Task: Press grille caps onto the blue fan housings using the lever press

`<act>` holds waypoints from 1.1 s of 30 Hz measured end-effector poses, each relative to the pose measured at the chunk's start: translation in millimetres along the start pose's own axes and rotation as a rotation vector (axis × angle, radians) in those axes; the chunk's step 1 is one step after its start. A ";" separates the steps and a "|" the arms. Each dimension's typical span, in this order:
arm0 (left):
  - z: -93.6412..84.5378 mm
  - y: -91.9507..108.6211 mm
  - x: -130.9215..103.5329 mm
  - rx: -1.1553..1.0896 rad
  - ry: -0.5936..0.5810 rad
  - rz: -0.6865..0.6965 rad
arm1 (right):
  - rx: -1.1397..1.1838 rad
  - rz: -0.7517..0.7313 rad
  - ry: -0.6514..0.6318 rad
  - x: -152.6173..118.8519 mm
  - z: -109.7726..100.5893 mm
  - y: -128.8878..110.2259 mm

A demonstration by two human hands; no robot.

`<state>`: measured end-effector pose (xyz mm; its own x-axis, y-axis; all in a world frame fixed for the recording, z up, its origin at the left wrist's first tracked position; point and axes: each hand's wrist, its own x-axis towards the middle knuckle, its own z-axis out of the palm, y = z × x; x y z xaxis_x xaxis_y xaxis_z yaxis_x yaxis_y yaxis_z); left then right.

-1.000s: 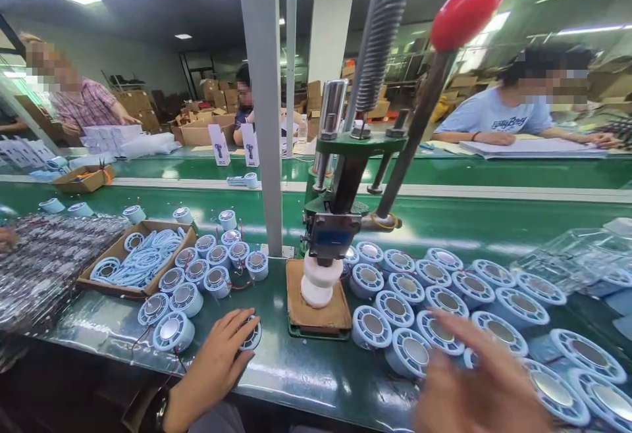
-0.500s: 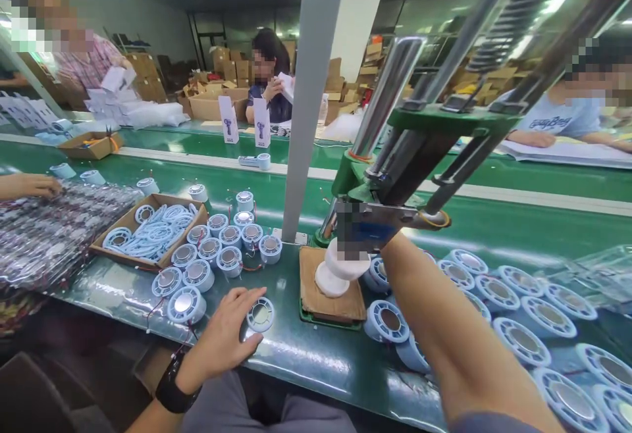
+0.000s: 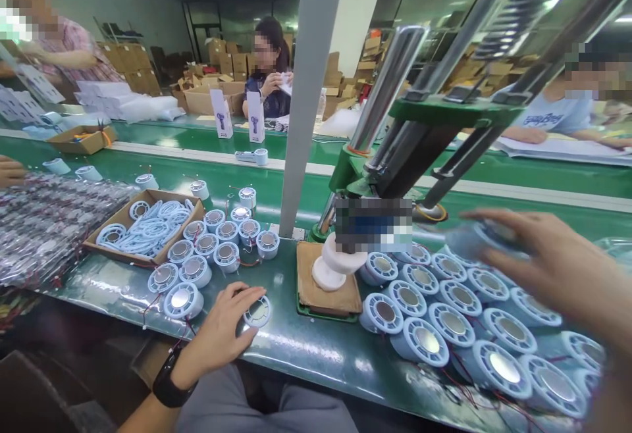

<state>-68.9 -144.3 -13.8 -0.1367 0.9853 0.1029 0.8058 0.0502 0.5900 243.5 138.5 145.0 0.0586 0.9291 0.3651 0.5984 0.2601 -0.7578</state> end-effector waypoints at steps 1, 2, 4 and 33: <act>0.1 -0.1 -0.3 -0.013 0.016 -0.007 | -0.053 -0.141 -0.187 -26.1 -15.0 14.4; 0.8 -0.1 -0.5 -0.022 0.038 -0.022 | -0.112 -0.338 -0.399 -56.4 -22.6 25.5; 3.5 0.0 -1.0 -0.038 0.096 -0.055 | -0.073 -0.528 -0.667 -120.2 -12.9 32.5; 16.6 64.3 7.6 -0.192 0.211 -0.169 | 0.360 -0.406 -0.478 -267.2 164.2 18.6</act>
<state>-8.6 -130.9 11.7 -0.3921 0.9089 0.1421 0.6410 0.1591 0.7509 107.7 -61.7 -55.5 -0.5182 0.7324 0.4416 0.1938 0.6034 -0.7735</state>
